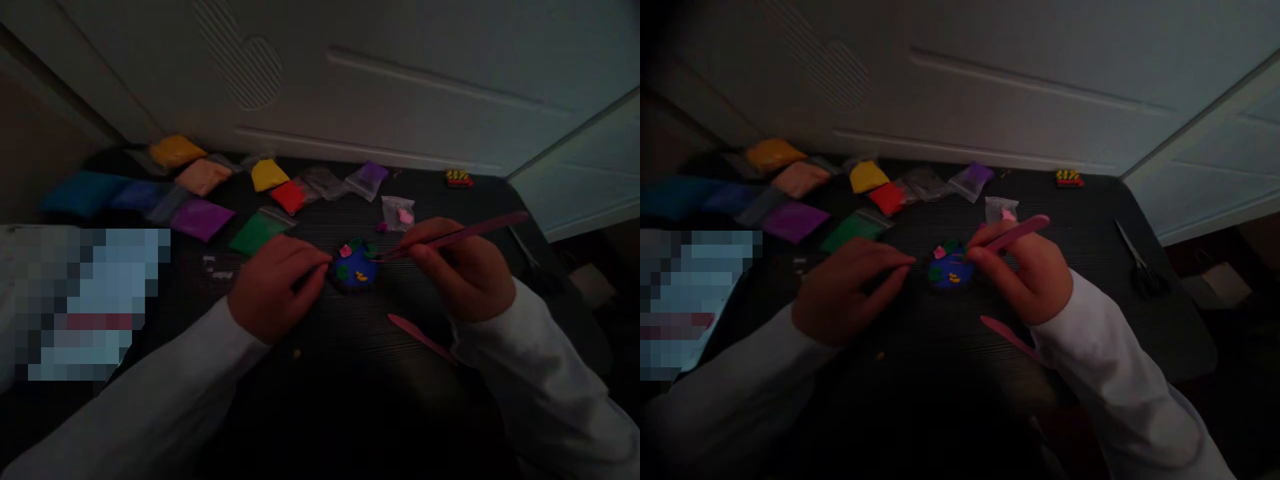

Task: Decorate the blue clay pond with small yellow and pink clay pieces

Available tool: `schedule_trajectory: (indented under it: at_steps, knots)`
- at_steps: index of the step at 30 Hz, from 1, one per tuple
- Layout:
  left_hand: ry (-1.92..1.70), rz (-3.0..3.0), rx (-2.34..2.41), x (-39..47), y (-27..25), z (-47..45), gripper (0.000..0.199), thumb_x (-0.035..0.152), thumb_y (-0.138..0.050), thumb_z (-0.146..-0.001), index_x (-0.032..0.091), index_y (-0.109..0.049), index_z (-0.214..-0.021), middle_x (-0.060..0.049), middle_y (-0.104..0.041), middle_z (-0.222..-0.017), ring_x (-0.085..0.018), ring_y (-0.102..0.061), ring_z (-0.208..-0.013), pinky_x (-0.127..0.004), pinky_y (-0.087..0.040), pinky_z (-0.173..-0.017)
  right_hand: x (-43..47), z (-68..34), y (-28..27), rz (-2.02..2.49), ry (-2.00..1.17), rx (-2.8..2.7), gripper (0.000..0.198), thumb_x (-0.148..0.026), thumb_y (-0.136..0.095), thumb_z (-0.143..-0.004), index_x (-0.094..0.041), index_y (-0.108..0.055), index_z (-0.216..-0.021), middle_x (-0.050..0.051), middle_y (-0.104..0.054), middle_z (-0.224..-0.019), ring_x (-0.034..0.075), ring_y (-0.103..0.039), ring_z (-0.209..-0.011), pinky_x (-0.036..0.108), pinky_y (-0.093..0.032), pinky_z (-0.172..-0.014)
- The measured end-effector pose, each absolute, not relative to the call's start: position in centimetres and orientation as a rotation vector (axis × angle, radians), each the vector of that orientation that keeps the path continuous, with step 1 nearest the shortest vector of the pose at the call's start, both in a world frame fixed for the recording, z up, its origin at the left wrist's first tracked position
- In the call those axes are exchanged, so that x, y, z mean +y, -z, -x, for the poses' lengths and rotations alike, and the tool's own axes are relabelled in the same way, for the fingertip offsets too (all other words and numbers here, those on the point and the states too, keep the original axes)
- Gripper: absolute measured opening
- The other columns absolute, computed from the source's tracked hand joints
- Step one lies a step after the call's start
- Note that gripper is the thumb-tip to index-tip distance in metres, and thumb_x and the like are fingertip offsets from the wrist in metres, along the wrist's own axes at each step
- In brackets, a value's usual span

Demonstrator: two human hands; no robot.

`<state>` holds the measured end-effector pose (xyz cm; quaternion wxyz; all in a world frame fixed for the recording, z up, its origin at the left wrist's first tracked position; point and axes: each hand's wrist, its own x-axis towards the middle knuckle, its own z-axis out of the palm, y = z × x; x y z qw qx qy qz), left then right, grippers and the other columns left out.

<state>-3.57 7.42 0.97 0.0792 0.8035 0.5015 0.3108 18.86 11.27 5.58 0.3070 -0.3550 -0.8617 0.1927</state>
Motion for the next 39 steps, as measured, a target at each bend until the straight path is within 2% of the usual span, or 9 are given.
schedule_trajectory:
  at_steps: [9,17,24,34,39]
  knots:
    - [-0.757,-2.403,1.491,7.2,-0.1,3.8,0.023,0.017,-0.053,-0.071,0.019,-0.054,-0.094,-0.003,-0.059,-0.085,-0.015,-0.052,-0.078,-0.030,-0.045,-0.069,11.5,-19.0,-3.5,0.932,-0.621,-2.473,0.025,-0.016,-0.052,-0.072,-0.021,-0.049,-0.096,0.004,-0.058,-0.084,0.017,-0.054,-0.078,0.033,-0.043,-0.067]
    - [-0.756,-2.369,1.471,7.4,-0.2,3.9,0.024,0.020,-0.050,-0.072,0.025,-0.053,-0.095,-0.002,-0.060,-0.085,-0.017,-0.054,-0.075,-0.032,-0.047,-0.064,11.9,-19.0,-3.3,0.982,-0.581,-2.539,0.018,-0.019,-0.053,-0.071,-0.020,-0.050,-0.089,0.003,-0.059,-0.079,0.016,-0.055,-0.074,0.032,-0.041,-0.068]
    - [-0.771,-2.365,1.453,7.6,-0.4,3.9,0.020,0.023,-0.049,-0.073,0.022,-0.054,-0.092,-0.003,-0.059,-0.082,-0.016,-0.054,-0.073,-0.031,-0.048,-0.062,12.0,-18.4,-3.3,0.970,-0.503,-2.566,0.009,-0.022,-0.049,-0.076,-0.021,-0.052,-0.084,0.001,-0.060,-0.075,0.015,-0.055,-0.072,0.032,-0.039,-0.069]
    - [-0.758,-2.366,1.480,7.4,-0.3,3.9,0.021,0.023,-0.049,-0.072,0.026,-0.054,-0.092,-0.001,-0.059,-0.082,-0.017,-0.055,-0.073,-0.032,-0.048,-0.063,12.1,-17.9,-3.3,0.902,-0.448,-2.587,0.010,-0.023,-0.051,-0.075,-0.018,-0.051,-0.083,0.002,-0.060,-0.074,0.014,-0.055,-0.068,0.034,-0.038,-0.069]
    - [-0.758,-2.355,1.497,7.4,-0.3,3.9,0.020,0.023,-0.049,-0.072,0.025,-0.054,-0.091,-0.001,-0.059,-0.083,-0.017,-0.054,-0.074,-0.032,-0.047,-0.064,12.2,-17.7,-3.4,0.920,-0.462,-2.597,0.007,-0.024,-0.050,-0.075,-0.021,-0.052,-0.082,0.001,-0.060,-0.074,0.015,-0.055,-0.067,0.035,-0.038,-0.070]
